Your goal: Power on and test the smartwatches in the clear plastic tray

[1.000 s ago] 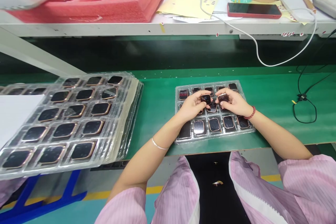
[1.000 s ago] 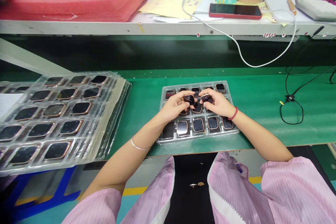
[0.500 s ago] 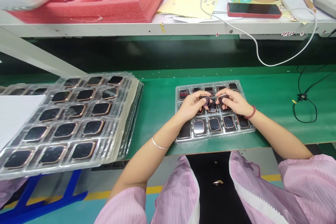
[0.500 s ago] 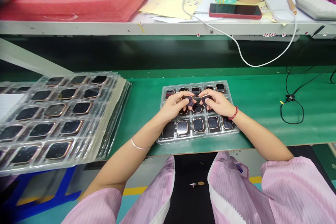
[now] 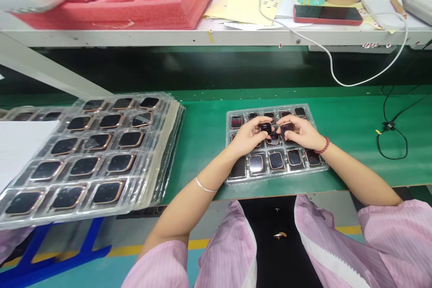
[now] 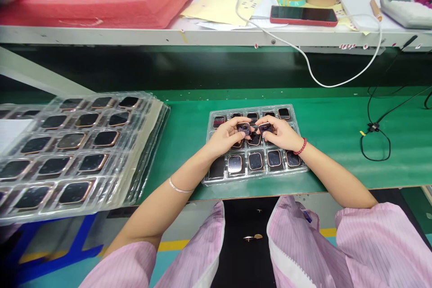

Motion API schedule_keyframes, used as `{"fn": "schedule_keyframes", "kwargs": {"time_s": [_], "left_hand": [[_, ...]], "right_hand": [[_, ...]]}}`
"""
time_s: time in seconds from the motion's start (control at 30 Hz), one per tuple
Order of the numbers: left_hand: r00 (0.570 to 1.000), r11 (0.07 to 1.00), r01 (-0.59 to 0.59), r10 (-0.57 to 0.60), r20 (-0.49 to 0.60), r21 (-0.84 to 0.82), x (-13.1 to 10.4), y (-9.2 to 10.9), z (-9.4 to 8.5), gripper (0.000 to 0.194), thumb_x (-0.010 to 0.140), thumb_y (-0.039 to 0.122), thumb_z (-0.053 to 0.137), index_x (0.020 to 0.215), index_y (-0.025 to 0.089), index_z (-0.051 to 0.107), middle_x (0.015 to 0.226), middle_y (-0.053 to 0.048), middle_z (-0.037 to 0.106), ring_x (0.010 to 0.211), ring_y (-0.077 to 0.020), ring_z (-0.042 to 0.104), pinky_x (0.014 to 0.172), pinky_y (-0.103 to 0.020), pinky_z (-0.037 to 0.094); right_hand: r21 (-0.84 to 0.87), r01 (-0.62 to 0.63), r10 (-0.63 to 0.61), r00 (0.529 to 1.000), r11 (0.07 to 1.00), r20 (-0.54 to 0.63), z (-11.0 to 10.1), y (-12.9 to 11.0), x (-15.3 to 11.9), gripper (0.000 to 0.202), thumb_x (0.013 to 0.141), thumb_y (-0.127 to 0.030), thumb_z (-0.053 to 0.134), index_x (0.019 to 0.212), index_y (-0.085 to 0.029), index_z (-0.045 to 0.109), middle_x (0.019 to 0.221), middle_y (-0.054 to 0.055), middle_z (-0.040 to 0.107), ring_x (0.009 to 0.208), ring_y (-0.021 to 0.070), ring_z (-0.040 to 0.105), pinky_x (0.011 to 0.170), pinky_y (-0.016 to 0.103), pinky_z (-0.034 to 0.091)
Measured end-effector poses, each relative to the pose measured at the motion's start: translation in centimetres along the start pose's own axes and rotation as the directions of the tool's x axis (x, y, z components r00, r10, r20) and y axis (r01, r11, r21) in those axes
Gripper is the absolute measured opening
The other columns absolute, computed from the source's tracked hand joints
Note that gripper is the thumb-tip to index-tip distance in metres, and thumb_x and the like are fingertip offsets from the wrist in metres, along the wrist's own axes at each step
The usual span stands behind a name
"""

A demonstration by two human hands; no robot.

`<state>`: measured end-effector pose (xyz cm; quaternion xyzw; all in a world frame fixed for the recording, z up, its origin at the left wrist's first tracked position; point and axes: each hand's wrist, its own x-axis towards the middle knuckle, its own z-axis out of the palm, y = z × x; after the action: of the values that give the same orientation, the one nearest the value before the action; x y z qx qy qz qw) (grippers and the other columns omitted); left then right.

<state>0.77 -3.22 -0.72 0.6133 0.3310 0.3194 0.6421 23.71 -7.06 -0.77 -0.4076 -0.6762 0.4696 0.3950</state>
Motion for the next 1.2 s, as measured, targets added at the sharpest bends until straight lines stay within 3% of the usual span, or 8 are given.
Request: {"fn": "schedule_keyframes", "kwargs": {"time_s": [0.17,0.47,0.73,0.93,1.0,1.07,1.13,1.2], "left_hand": [[0.999,0.999,0.032,-0.032,-0.022,-0.014,0.1,-0.2,0.0,0.045,0.080,0.018,0.066,0.125,0.016,0.062,0.106,-0.011,0.076,0.077,-0.0167,0.073,0.056,-0.021,0.047],[1.000,1.000,0.022,-0.023,-0.016,-0.021,0.1,-0.3,0.0,0.050,0.076,0.014,0.063,0.125,0.016,0.060,0.106,-0.010,0.076,0.076,-0.0157,0.073,0.055,-0.020,0.048],[1.000,0.998,0.002,-0.002,-0.008,-0.061,0.2,-0.3,0.0,0.053,0.066,0.008,0.061,0.118,0.018,0.057,0.102,-0.006,0.072,0.082,-0.0146,0.069,0.076,-0.028,0.057],[0.999,0.982,0.029,-0.036,-0.037,-0.187,0.1,0.7,0.0,0.057,0.060,0.004,0.066,0.114,0.020,0.055,0.089,0.001,0.065,0.069,-0.0088,0.062,0.064,-0.021,0.049],[0.997,0.960,0.065,-0.049,0.064,-0.273,-1.2,2.6,0.7,0.057,0.060,0.002,0.068,0.113,0.021,0.055,0.082,0.002,0.063,0.065,-0.0080,0.058,0.057,-0.019,0.045],[0.960,0.921,0.125,-0.018,0.281,-0.370,-3.3,5.1,1.7,0.055,0.061,0.001,0.068,0.110,0.022,0.057,0.082,0.001,0.063,0.064,-0.0084,0.058,0.057,-0.019,0.047],[0.863,0.877,0.243,-0.001,0.505,-0.414,-5.9,7.9,2.9,0.052,0.062,0.001,0.065,0.109,0.023,0.059,0.084,0.000,0.064,0.066,-0.0106,0.060,0.057,-0.021,0.051],[0.756,0.842,0.343,0.015,0.655,-0.416,-8.1,10.2,3.8,0.047,0.063,0.004,0.062,0.106,0.022,0.062,0.083,-0.002,0.062,0.069,-0.0132,0.064,0.058,-0.022,0.053]], "right_hand": [[-0.037,0.023,-0.023,1.000,0.999,-0.004,0.1,0.1,0.0,0.031,0.083,-0.013,0.060,0.113,-0.019,0.059,0.093,0.005,0.072,0.073,0.0150,0.067,0.066,0.030,0.057],[-0.062,0.045,-0.046,0.999,0.997,-0.007,0.1,-0.3,0.0,0.032,0.082,-0.013,0.060,0.113,-0.019,0.058,0.094,0.005,0.072,0.088,0.0193,0.071,0.069,0.031,0.056],[-0.060,0.027,-0.028,0.999,0.998,-0.018,0.1,0.0,-0.1,0.034,0.082,-0.014,0.061,0.115,-0.020,0.058,0.101,0.008,0.073,0.092,0.0214,0.072,0.069,0.032,0.057],[-0.053,0.043,-0.045,0.998,0.998,-0.037,0.2,0.0,-0.1,0.032,0.082,-0.016,0.061,0.114,-0.020,0.059,0.100,0.007,0.074,0.090,0.0217,0.073,0.074,0.035,0.059],[-0.064,0.041,-0.045,0.998,0.997,-0.053,0.3,0.0,-0.1,0.032,0.082,-0.016,0.061,0.114,-0.020,0.060,0.099,0.007,0.074,0.092,0.0228,0.073,0.076,0.037,0.059],[-0.069,0.038,-0.043,0.997,0.997,-0.067,0.3,0.0,-0.1,0.031,0.083,-0.017,0.061,0.113,-0.021,0.061,0.099,0.007,0.074,0.094,0.0234,0.073,0.078,0.038,0.059],[-0.052,0.025,-0.029,0.997,0.998,-0.072,0.2,0.1,-0.2,0.030,0.084,-0.018,0.062,0.114,-0.021,0.061,0.099,0.007,0.074,0.091,0.0226,0.073,0.076,0.037,0.060],[-0.016,0.000,-0.001,0.998,1.000,-0.067,0.1,0.2,-0.3,0.031,0.085,-0.019,0.063,0.115,-0.020,0.061,0.099,0.007,0.074,0.083,0.0198,0.071,0.070,0.034,0.059]]}}
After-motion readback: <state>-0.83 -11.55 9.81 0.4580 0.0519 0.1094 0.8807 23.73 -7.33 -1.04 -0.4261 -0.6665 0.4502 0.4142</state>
